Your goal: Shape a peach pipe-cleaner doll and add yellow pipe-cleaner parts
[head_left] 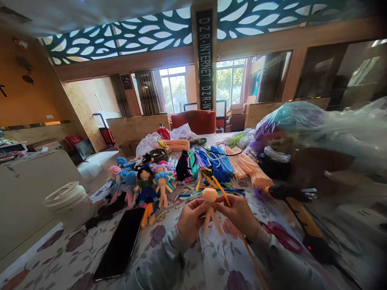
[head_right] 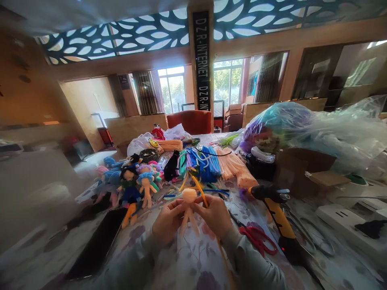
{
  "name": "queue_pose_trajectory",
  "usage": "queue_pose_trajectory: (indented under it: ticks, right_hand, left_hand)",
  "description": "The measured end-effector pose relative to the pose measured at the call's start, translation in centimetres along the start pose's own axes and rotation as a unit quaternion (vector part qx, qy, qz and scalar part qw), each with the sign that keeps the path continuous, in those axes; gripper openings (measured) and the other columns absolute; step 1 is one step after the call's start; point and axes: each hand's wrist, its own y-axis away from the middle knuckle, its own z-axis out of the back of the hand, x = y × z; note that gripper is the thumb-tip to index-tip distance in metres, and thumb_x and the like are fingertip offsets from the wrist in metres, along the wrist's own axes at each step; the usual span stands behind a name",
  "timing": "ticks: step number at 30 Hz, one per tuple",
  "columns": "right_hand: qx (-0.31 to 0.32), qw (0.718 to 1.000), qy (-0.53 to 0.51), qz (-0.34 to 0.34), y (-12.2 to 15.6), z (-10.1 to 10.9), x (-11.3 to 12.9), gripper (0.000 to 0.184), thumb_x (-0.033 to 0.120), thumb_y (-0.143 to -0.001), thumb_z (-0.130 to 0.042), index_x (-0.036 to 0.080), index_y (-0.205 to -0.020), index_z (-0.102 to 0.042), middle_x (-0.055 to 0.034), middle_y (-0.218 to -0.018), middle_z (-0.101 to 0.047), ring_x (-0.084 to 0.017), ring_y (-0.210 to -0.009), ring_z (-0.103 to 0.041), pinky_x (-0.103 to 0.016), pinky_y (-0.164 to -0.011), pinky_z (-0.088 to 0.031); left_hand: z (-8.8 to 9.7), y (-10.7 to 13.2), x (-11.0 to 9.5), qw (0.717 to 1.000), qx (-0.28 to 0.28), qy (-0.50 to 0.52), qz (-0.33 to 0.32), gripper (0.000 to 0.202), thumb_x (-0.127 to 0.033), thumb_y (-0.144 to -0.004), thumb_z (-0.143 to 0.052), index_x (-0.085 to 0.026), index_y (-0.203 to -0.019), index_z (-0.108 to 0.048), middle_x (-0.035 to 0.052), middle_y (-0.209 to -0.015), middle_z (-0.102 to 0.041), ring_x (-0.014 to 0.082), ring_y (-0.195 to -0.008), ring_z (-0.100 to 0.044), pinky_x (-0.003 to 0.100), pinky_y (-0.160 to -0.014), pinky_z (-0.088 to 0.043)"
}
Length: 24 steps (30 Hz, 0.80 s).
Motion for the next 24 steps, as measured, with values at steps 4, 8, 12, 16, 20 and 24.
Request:
queue_pose_trajectory:
  ticks: [4,8,12,16,20,24]
  right_hand:
    - [-0.002,1.000,0.021,0.000,0.12,-0.12,0.10,0.033,0.047,-0.073,-0.064,0.015,-0.074,-0.069,-0.0010,-0.061,-0.064,-0.014,-0.056,-0.053,-0.023,-0.053,-0.038]
    - [-0.005,1.000,0.027,-0.001,0.13,-0.18,-0.14,0.030,0.044,-0.074,-0.063,0.015,-0.074,-0.068,-0.0014,-0.064,-0.065,-0.015,-0.058,-0.054,-0.024,-0.054,-0.039]
    - [-0.014,0.999,0.047,0.003,0.12,-0.14,-0.33,0.030,0.045,-0.074,-0.064,0.015,-0.073,-0.068,0.0001,-0.059,-0.062,-0.014,-0.055,-0.051,-0.023,-0.052,-0.037]
    - [-0.019,0.997,0.069,0.011,0.18,-0.13,-0.23,0.031,0.046,-0.075,-0.063,0.016,-0.074,-0.069,0.0007,-0.060,-0.061,-0.013,-0.056,-0.051,-0.023,-0.052,-0.036]
    - [-0.027,0.996,0.087,0.011,0.24,-0.17,-0.17,0.033,0.048,-0.075,-0.063,0.016,-0.074,-0.069,0.0013,-0.058,-0.059,-0.013,-0.054,-0.050,-0.023,-0.052,-0.035]
    - [-0.021,0.996,0.089,0.008,0.26,-0.17,-0.09,0.037,0.052,-0.075,-0.062,0.016,-0.076,-0.068,0.0019,-0.054,-0.056,-0.013,-0.051,-0.048,-0.023,-0.050,-0.034]
  left_hand:
    - [-0.02,0.03,0.05,1.000,-0.006,-0.005,0.002,0.029,-0.027,-0.053,-0.084,-0.013,-0.069,-0.064,0.0011,-0.060,-0.064,0.0108,-0.052,-0.056,0.023,-0.051,-0.044]
    - [0.01,0.07,0.02,1.000,-0.006,-0.023,0.001,0.029,-0.027,-0.053,-0.084,-0.013,-0.067,-0.064,0.0023,-0.060,-0.064,0.0118,-0.053,-0.058,0.024,-0.054,-0.046]
    - [0.18,0.03,-0.10,0.998,-0.011,-0.064,0.007,0.032,-0.031,-0.053,-0.083,-0.013,-0.070,-0.063,0.0036,-0.064,-0.065,0.0137,-0.056,-0.059,0.028,-0.057,-0.050]
    - [0.36,0.00,-0.20,0.993,-0.019,-0.115,0.010,0.034,-0.035,-0.056,-0.081,-0.014,-0.073,-0.062,0.0028,-0.065,-0.064,0.0150,-0.058,-0.060,0.028,-0.053,-0.050]
    - [0.44,-0.04,-0.14,0.993,-0.020,-0.116,0.006,0.034,-0.035,-0.055,-0.081,-0.014,-0.074,-0.061,0.0018,-0.066,-0.063,0.0146,-0.058,-0.060,0.027,-0.052,-0.049]
    - [0.42,-0.13,0.05,0.995,-0.023,-0.102,0.000,0.034,-0.033,-0.054,-0.082,-0.014,-0.073,-0.061,0.0020,-0.065,-0.063,0.0145,-0.057,-0.060,0.027,-0.053,-0.049]
